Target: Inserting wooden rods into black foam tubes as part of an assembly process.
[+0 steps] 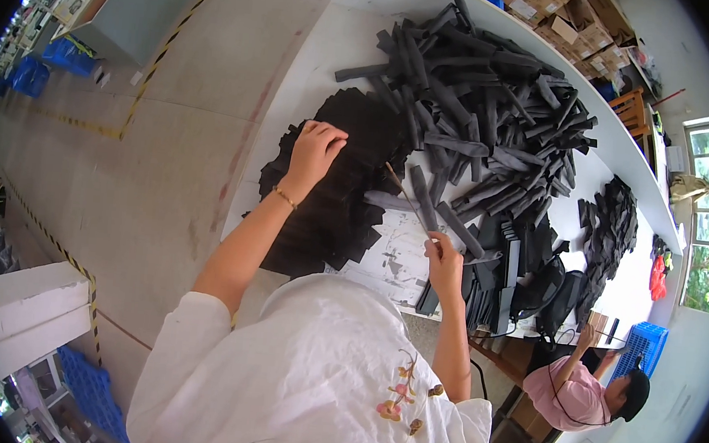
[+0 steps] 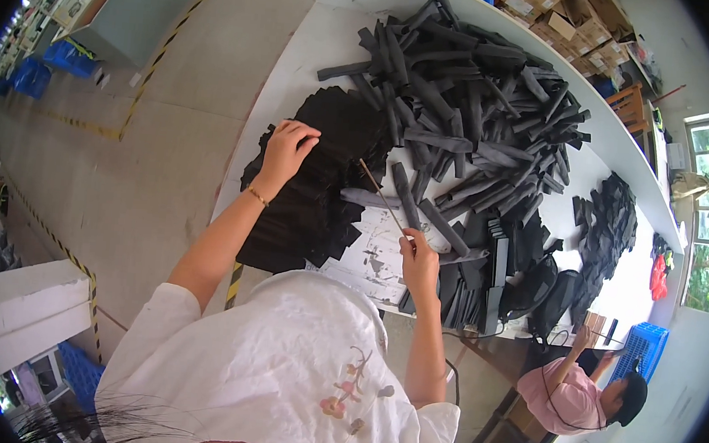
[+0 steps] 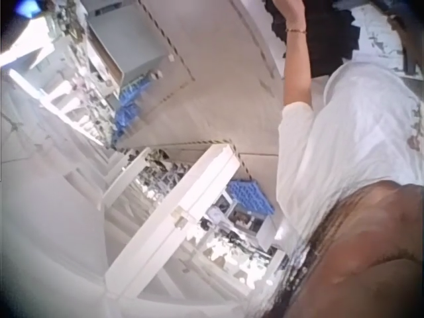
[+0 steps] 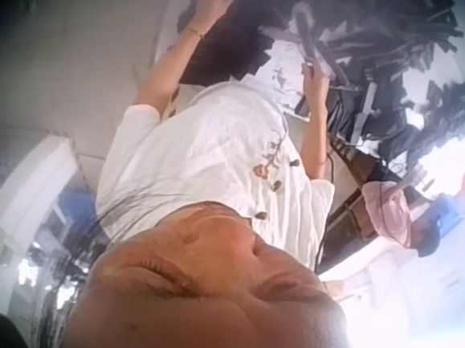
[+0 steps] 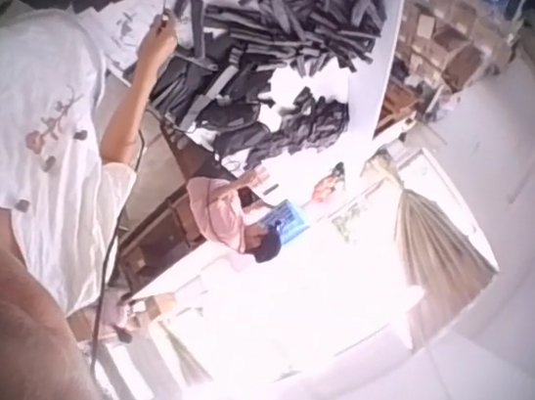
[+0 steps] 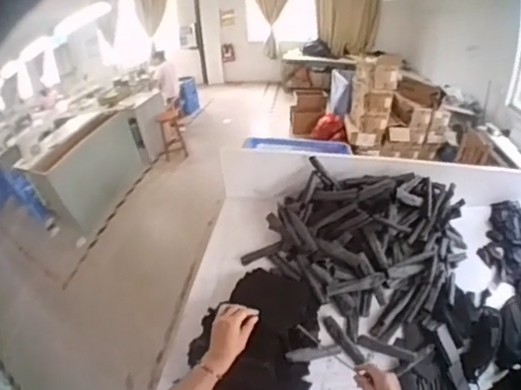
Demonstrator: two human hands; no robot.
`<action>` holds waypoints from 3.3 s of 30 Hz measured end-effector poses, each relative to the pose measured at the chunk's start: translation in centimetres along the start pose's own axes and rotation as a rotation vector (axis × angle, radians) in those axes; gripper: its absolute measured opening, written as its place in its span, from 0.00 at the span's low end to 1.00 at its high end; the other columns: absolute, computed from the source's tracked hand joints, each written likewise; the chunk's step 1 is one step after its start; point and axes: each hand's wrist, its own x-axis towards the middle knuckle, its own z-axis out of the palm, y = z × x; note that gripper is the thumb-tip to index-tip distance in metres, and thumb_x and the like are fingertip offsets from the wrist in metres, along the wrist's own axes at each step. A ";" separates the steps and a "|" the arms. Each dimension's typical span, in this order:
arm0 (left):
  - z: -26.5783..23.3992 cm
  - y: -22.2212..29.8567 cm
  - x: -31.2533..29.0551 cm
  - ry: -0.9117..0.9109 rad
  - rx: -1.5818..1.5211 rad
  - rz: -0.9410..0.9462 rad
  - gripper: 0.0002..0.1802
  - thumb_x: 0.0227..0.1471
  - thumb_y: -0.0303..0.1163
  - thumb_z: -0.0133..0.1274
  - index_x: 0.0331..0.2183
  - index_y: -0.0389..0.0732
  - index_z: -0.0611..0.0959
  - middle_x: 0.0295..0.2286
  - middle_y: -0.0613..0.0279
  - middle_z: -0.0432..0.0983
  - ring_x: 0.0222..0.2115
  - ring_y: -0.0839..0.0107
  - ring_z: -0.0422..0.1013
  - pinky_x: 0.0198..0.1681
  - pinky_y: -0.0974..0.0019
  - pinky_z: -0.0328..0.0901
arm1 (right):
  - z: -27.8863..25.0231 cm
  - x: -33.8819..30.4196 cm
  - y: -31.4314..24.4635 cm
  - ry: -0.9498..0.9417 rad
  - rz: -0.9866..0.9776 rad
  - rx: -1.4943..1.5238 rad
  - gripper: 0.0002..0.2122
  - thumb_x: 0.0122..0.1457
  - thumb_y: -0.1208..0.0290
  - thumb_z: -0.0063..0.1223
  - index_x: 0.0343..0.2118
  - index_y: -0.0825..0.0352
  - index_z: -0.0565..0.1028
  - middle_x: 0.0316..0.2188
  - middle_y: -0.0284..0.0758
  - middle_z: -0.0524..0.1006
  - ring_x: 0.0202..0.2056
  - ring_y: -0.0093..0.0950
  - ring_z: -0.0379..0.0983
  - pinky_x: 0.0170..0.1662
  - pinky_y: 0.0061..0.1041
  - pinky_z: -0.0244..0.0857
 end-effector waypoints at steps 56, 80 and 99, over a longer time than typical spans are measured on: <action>3.3 0.8 6.6 -0.700 -0.249 0.258 0.08 0.42 0.31 0.59 0.29 0.40 0.85 0.29 0.61 0.79 0.36 0.63 0.72 0.42 0.62 0.66 | -3.6 5.3 -2.2 -0.022 -0.362 -0.180 0.09 0.55 0.71 0.53 0.38 0.63 0.76 0.26 0.42 0.77 0.27 0.41 0.74 0.31 0.34 0.66; 2.8 7.6 -4.6 0.111 -1.759 -1.080 0.12 0.53 0.34 0.55 0.35 0.34 0.80 0.32 0.54 0.77 0.34 0.65 0.75 0.38 0.64 0.71 | 9.3 2.2 -7.9 -0.080 0.009 0.433 0.09 0.63 0.71 0.44 0.27 0.70 0.69 0.17 0.31 0.70 0.19 0.19 0.63 0.23 0.21 0.59; 0.9 6.4 0.0 0.524 -1.280 -1.092 0.11 0.52 0.34 0.56 0.22 0.41 0.75 0.15 0.66 0.70 0.11 0.79 0.62 0.14 0.77 0.53 | 6.0 -5.5 -5.8 -0.316 0.053 0.088 0.08 0.61 0.70 0.44 0.34 0.69 0.74 0.16 0.44 0.72 0.19 0.36 0.71 0.24 0.32 0.63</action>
